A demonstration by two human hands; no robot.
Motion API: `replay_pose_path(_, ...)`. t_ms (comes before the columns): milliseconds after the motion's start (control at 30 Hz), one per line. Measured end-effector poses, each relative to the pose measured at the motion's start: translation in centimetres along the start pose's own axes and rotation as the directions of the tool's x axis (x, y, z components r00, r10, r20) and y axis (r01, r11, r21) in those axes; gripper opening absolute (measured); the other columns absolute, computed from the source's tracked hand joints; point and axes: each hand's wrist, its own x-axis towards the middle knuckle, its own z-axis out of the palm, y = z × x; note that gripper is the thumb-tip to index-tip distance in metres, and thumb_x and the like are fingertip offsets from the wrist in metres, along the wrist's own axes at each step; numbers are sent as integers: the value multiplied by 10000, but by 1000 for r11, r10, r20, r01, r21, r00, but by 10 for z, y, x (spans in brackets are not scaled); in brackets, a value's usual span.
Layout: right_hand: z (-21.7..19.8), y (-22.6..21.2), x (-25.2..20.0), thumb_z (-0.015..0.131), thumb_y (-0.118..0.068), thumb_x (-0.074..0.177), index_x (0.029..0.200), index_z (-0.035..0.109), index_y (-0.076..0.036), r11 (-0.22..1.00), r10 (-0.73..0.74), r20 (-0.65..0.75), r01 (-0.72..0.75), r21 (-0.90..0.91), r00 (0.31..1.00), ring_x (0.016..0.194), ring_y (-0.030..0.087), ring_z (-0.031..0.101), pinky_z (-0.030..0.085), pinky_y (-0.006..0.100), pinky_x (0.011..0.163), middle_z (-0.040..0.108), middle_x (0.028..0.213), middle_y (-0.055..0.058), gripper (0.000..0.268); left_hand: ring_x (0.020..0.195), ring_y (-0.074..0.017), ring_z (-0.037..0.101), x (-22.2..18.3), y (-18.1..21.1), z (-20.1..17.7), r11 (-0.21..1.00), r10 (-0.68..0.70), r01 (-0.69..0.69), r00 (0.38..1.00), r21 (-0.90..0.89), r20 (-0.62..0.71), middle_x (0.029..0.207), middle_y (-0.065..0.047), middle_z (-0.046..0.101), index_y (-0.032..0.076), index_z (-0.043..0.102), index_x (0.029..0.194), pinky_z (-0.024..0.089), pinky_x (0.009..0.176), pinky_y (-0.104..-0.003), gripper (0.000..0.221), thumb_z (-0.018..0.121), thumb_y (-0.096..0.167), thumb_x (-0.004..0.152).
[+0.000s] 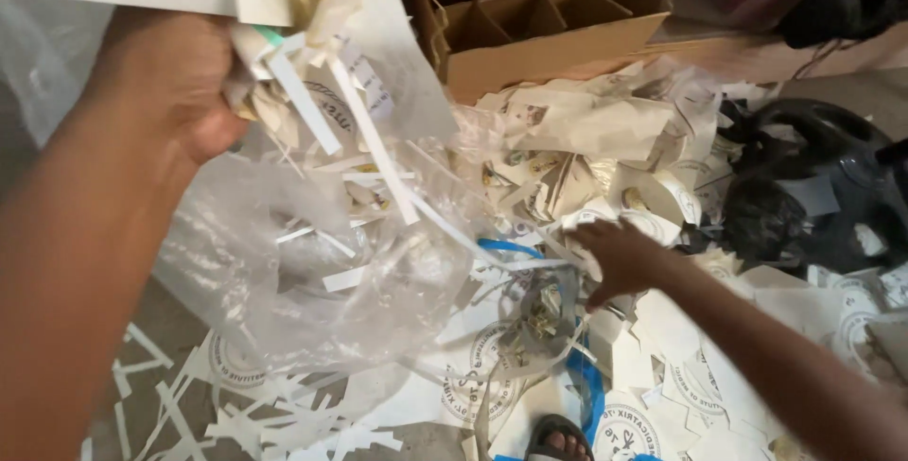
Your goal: Applying tape to mugs for printing and then cleaning up paper scraps from the floor into a plastic bag.
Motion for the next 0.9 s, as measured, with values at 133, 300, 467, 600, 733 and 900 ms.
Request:
replay_pose_path(133,12,-4,-2,678,-447,926,1224,599,-182,979,206,49,-205,-17,977,1065,319,679,519,479,941,699,1163,109,406,873,-177,647,4,-1,3,974,83,-96,994,204,71,1136,-151,664,-6,626,1252,559,736,-349,253,576,214,1137)
replay_pose_path(300,0,36,-17,639,-323,971,1120,618,-153,942,326,-166,-304,144,931,785,350,727,556,490,698,761,869,123,227,874,-177,653,5,-11,-1,983,43,-69,988,171,150,1130,-145,670,4,626,1256,560,726,-353,257,575,219,1125)
replay_pose_path(467,-72,24,-51,696,-243,895,1078,659,-183,905,379,-363,-259,337,851,707,276,743,586,442,599,768,900,71,196,874,-178,661,-2,-36,-2,986,21,-49,984,158,179,1123,-136,678,17,626,1260,561,714,-358,263,574,226,1111)
replay_pose_path(600,-102,12,-70,679,-226,934,1151,694,-205,903,427,-468,-341,261,773,721,228,723,573,395,600,777,942,50,219,874,-178,667,-7,-68,12,987,4,-36,981,159,193,1118,-129,683,27,626,1264,562,705,-362,268,573,231,1099)
replay_pose_path(733,-136,11,-76,591,-203,1031,1218,693,-225,852,523,-481,-436,289,703,675,225,703,567,386,565,759,967,58,214,874,-179,673,-9,-110,28,985,-3,-31,981,167,196,1112,-122,689,36,626,1268,564,695,-365,275,571,236,1088)
replay_pose_path(900,-143,14,-81,565,-135,1016,1243,637,-148,862,497,-551,-453,227,671,744,298,703,542,446,629,746,939,132,239,874,-179,680,7,-228,-17,987,-17,-16,979,162,205,1105,-114,697,49,626,1273,565,683,-370,284,570,243,1073)
